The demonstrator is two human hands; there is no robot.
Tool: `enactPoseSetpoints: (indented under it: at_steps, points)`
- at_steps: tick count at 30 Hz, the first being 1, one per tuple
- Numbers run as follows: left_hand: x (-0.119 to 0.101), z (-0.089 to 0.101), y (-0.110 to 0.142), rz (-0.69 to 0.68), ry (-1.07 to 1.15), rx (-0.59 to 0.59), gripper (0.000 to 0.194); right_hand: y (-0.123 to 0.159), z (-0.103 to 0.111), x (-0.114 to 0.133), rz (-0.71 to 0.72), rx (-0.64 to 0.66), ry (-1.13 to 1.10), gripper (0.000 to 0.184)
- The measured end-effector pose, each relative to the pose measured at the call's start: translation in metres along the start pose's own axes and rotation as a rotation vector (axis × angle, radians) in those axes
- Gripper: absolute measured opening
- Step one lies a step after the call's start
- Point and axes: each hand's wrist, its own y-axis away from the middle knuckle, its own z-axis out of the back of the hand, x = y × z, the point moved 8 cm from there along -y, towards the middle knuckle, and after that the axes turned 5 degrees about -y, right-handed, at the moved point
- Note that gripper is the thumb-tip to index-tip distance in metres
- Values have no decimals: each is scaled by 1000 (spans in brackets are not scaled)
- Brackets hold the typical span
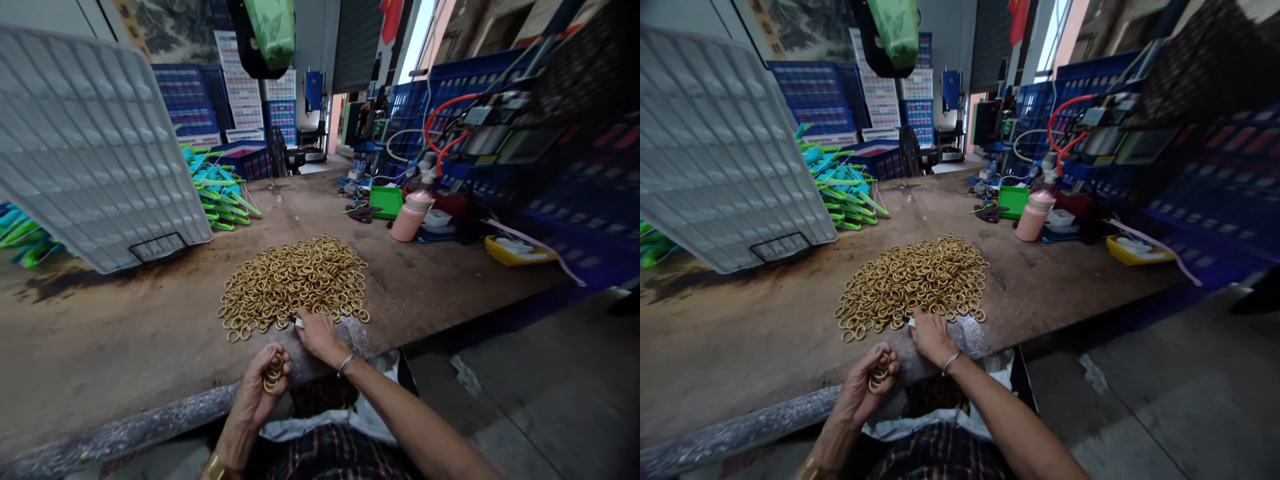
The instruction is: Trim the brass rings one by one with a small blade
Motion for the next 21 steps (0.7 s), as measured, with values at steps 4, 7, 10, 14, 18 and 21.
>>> enactPoseSetpoints:
  at_steps: [4,7,10,14,18,21]
  points:
    - [1,7,1,4,22,-69,21,2,2,-4,-5,28,-26,21]
    - [0,10,0,-30,2,-98,24,6,3,-7,7,13,-70,18]
    - [-3,6,-2,-54,-70,-100,26,10,5,-9,39,-33,-159,19]
    - [-4,2,-6,-70,-186,-149,33,17,8,-3,141,-92,-368,17]
    - [-4,-1,-9,-106,-269,-141,36,25,12,9,244,-114,-518,16]
    - [0,-3,-11,-80,-297,-103,35,30,14,15,251,-91,-583,14]
